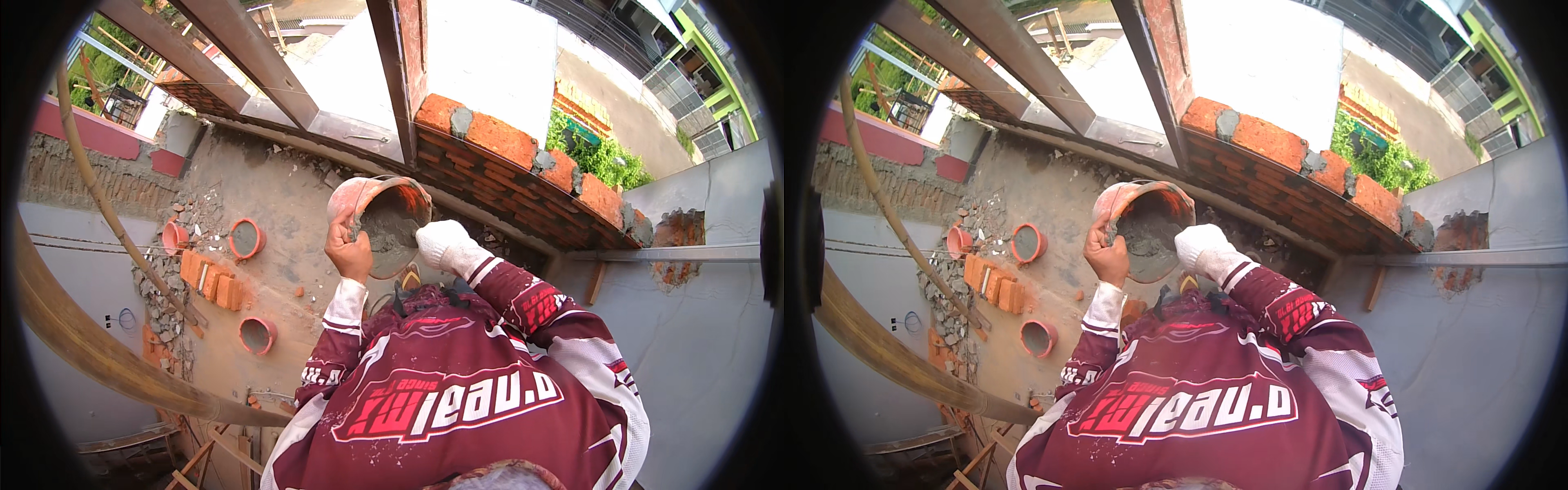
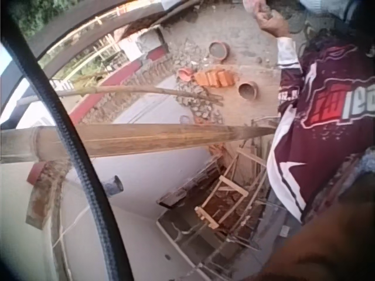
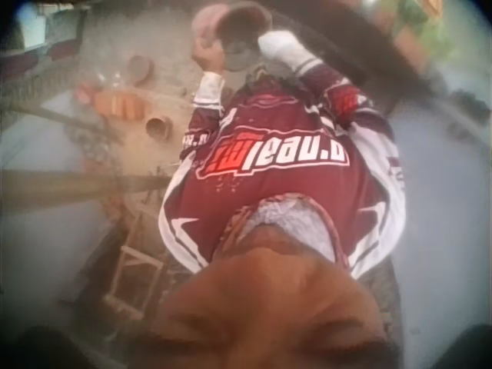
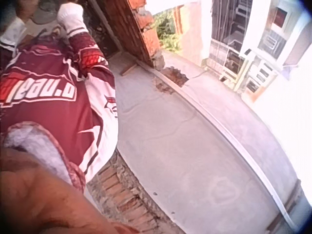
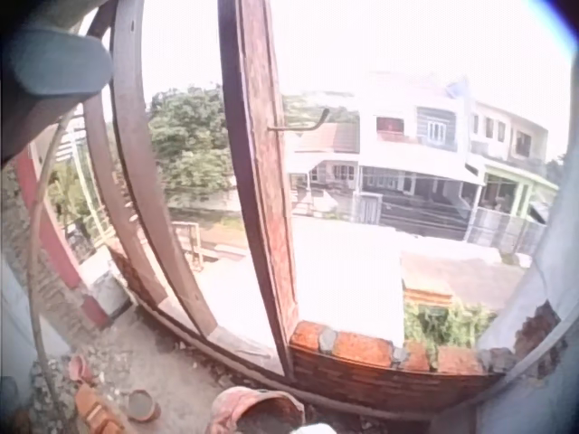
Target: The person scoops mortar from a bucket with a trowel and applies it to the joints of a brick wall. The person repeatedly smooths the mortar along the horizontal and vertical seams between bricks.
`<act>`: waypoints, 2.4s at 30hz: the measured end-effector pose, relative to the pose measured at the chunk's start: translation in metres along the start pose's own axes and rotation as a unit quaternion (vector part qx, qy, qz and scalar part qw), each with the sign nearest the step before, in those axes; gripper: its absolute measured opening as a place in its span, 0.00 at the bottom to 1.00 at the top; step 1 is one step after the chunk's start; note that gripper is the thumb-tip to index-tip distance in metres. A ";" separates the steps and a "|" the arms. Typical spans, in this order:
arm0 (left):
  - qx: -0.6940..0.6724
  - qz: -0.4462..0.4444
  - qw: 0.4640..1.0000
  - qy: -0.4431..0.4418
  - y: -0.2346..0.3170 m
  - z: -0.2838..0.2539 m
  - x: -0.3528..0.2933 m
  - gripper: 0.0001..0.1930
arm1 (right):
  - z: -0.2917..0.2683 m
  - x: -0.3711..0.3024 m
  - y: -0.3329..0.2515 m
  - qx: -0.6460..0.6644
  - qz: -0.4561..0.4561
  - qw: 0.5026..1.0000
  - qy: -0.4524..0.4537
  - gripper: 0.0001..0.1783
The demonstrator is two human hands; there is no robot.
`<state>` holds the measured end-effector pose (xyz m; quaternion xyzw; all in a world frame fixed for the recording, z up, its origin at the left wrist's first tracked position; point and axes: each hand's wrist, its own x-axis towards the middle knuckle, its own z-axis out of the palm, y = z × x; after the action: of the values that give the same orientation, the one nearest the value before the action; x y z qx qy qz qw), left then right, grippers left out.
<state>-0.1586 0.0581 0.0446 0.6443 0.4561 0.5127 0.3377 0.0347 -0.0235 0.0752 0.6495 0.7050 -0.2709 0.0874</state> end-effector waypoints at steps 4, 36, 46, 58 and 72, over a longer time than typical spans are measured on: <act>0.010 -0.037 0.999 0.034 -0.002 0.008 0.000 0.08 | 0.038 0.025 0.021 0.188 -0.067 0.980 0.008 0.19; -0.046 -0.208 0.953 0.215 -0.021 0.022 -0.075 0.08 | 0.059 0.032 0.056 0.284 -0.159 0.943 -0.070 0.19; -0.052 -0.366 0.865 0.339 -0.055 0.002 -0.109 0.15 | 0.024 0.007 0.098 0.116 -0.104 0.988 0.017 0.19; -0.026 -0.367 0.782 0.504 -0.052 -0.058 -0.214 0.18 | -0.023 0.094 0.169 0.419 0.150 0.873 -0.202 0.15; 0.024 -0.404 0.754 0.518 -0.029 -0.105 -0.245 0.15 | 0.069 0.108 0.178 0.110 0.185 0.977 -0.005 0.26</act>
<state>-0.2811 -0.1635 -0.0423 0.0442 0.7912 0.5728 0.2096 0.1746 0.0374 -0.0818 0.7729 0.5384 -0.3287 0.0677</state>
